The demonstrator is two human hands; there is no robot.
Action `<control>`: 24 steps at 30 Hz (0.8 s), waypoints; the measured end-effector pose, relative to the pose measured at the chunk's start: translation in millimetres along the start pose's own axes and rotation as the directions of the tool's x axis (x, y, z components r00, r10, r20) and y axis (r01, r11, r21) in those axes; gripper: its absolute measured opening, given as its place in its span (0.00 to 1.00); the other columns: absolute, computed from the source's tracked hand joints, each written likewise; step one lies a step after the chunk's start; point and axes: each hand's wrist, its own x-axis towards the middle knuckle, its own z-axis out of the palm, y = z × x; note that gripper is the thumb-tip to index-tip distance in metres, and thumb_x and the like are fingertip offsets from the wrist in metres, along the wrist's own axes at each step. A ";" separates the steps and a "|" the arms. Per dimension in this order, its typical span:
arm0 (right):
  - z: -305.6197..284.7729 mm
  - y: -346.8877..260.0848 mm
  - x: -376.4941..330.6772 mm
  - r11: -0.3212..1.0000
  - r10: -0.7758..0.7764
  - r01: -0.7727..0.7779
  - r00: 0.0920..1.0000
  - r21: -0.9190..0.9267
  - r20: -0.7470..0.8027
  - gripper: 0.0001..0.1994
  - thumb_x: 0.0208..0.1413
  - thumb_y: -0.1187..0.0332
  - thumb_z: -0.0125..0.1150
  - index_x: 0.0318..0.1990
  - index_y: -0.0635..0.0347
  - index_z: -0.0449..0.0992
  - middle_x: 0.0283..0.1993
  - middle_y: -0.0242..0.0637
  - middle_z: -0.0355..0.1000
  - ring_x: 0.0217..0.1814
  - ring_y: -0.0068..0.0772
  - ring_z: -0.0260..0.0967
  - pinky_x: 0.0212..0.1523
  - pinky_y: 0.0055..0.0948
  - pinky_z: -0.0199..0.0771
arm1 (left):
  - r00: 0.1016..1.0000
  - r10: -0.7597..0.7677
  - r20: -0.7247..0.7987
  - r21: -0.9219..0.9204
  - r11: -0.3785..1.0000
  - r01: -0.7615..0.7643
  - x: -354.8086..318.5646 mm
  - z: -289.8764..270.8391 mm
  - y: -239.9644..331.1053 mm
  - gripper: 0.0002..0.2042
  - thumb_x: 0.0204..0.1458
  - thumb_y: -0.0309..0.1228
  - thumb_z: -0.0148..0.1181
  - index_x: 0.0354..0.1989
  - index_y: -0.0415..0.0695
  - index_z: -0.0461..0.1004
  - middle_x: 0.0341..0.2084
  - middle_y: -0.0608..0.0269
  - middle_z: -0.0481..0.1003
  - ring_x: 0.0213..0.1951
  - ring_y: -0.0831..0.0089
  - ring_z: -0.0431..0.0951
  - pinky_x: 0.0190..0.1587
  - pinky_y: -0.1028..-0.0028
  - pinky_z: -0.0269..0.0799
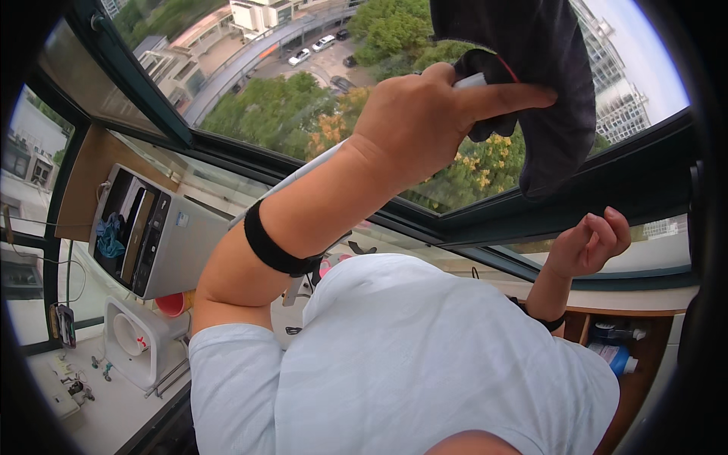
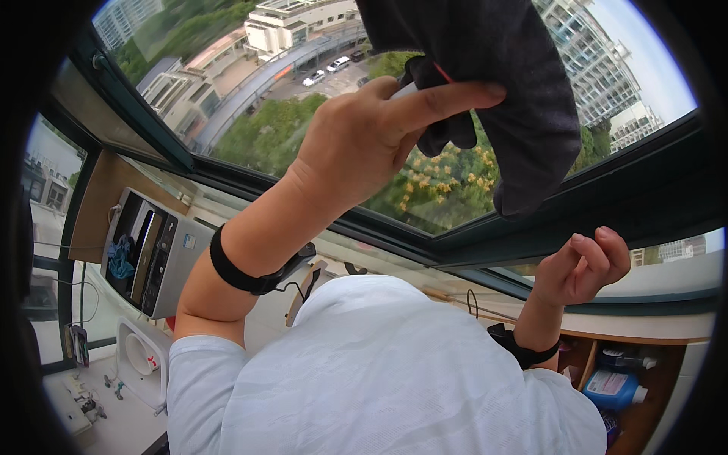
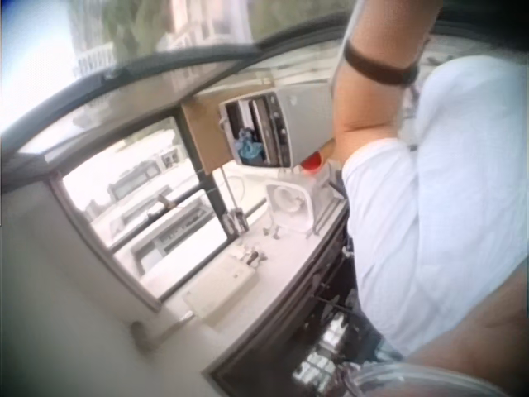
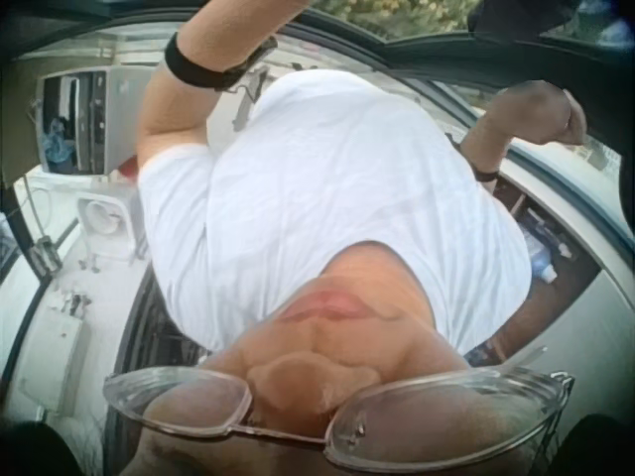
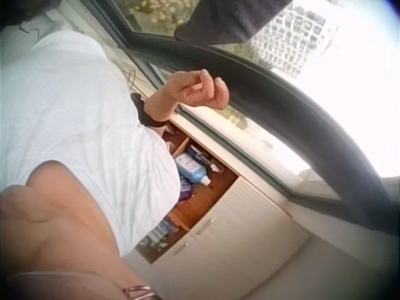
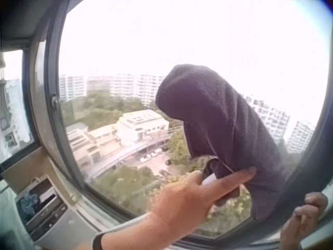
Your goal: The person cleans a large curved window using a long-handled microfiber duster. They wipe the glass in vertical and horizontal strokes, covering the upper and lower sections of the pane.
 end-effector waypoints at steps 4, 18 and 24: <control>-8.0 -2.3 -0.5 0.999 0.048 -0.048 0.996 -0.004 0.070 0.11 0.52 0.85 0.51 0.35 0.58 0.74 0.47 0.38 0.62 0.51 0.34 0.64 0.51 0.29 0.67 | 0.930 -0.144 0.338 0.018 0.989 0.147 -141.3 41.5 -12.3 0.35 0.43 0.19 0.61 0.57 0.77 0.75 0.34 0.62 0.75 0.24 0.69 0.74 0.22 0.72 0.72; -5.3 9.0 -20.2 0.995 0.086 -0.075 0.977 -0.061 0.193 0.09 0.54 0.85 0.51 0.35 0.59 0.72 0.48 0.41 0.62 0.52 0.40 0.61 0.51 0.34 0.65 | 0.890 -0.436 0.130 0.086 0.899 0.428 -257.2 -5.7 -107.6 0.31 0.52 0.23 0.59 0.61 0.76 0.70 0.29 0.57 0.75 0.26 0.54 0.78 0.29 0.62 0.75; 9.6 19.1 -22.4 0.995 0.053 -0.039 0.984 -0.087 0.171 0.08 0.56 0.84 0.51 0.35 0.59 0.71 0.49 0.42 0.63 0.53 0.42 0.60 0.52 0.36 0.64 | 0.968 -0.168 -0.184 -0.113 0.982 0.149 -32.9 -115.8 -145.0 0.31 0.56 0.18 0.56 0.67 0.64 0.64 0.26 0.52 0.77 0.27 0.52 0.78 0.30 0.59 0.72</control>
